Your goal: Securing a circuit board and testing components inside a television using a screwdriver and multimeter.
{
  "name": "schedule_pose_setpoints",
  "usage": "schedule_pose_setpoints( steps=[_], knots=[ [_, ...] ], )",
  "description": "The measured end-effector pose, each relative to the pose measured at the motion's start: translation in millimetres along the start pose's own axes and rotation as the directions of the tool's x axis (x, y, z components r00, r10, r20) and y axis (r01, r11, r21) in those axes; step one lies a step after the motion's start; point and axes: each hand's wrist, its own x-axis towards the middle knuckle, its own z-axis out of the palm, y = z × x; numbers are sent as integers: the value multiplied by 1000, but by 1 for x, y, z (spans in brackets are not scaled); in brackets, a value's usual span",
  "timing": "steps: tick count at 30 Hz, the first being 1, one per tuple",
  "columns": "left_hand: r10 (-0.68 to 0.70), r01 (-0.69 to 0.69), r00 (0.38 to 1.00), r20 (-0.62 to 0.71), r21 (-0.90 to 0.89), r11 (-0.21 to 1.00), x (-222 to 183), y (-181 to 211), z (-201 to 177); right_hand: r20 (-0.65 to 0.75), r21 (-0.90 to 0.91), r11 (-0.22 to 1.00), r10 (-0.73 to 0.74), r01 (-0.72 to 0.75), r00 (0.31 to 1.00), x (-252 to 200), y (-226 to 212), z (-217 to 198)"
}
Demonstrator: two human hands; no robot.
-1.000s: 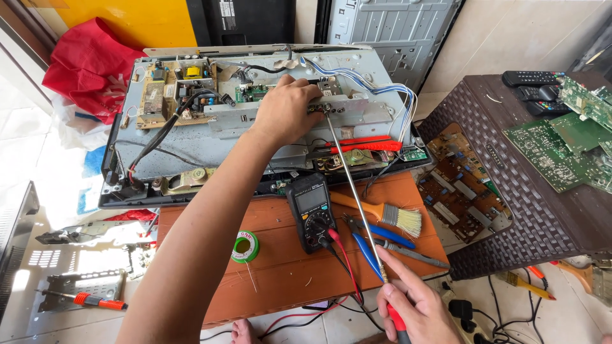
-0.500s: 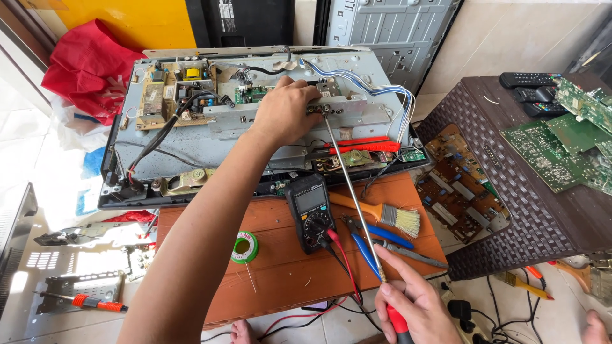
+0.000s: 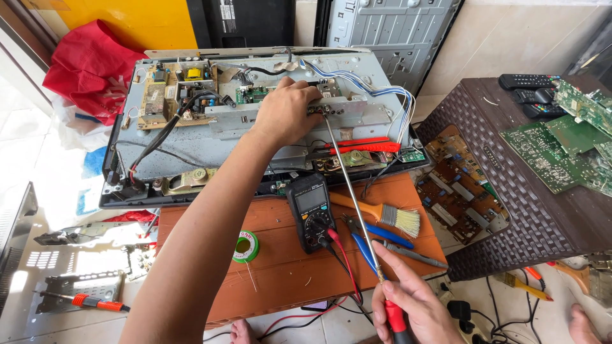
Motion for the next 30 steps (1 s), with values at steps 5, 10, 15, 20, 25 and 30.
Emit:
schedule_pose_setpoints(
  steps=[5, 10, 15, 20, 25, 30],
  knots=[
    [-18, 18, 1000, 19, -4, 1000, 1, 2, -1, -111, -111, 990, 78, -91, 991, -1, -10, 9],
    [-9, 10, 1000, 8, -13, 1000, 1, 1, -1, -103, -134, 990, 38, -52, 994, 0, -4, 5],
    [-26, 26, 1000, 14, -19, 999, 0, 2, -3, 30, -35, 999, -22, 23, 999, -7, -11, 16],
    [-18, 18, 1000, 1, -1, 1000, 0, 1, 1, 195, 237, 969, -124, 76, 973, 1, 13, 9],
    [-17, 17, 1000, -14, 23, 1000, 1, 0, 4, 316, 494, 869, -148, -29, 937, 7, 31, -6],
    [-38, 38, 999, -20, 11, 999, 1, -1, 6, 307, 472, 867, 8, -160, 952, 11, 33, -9]
  ],
)
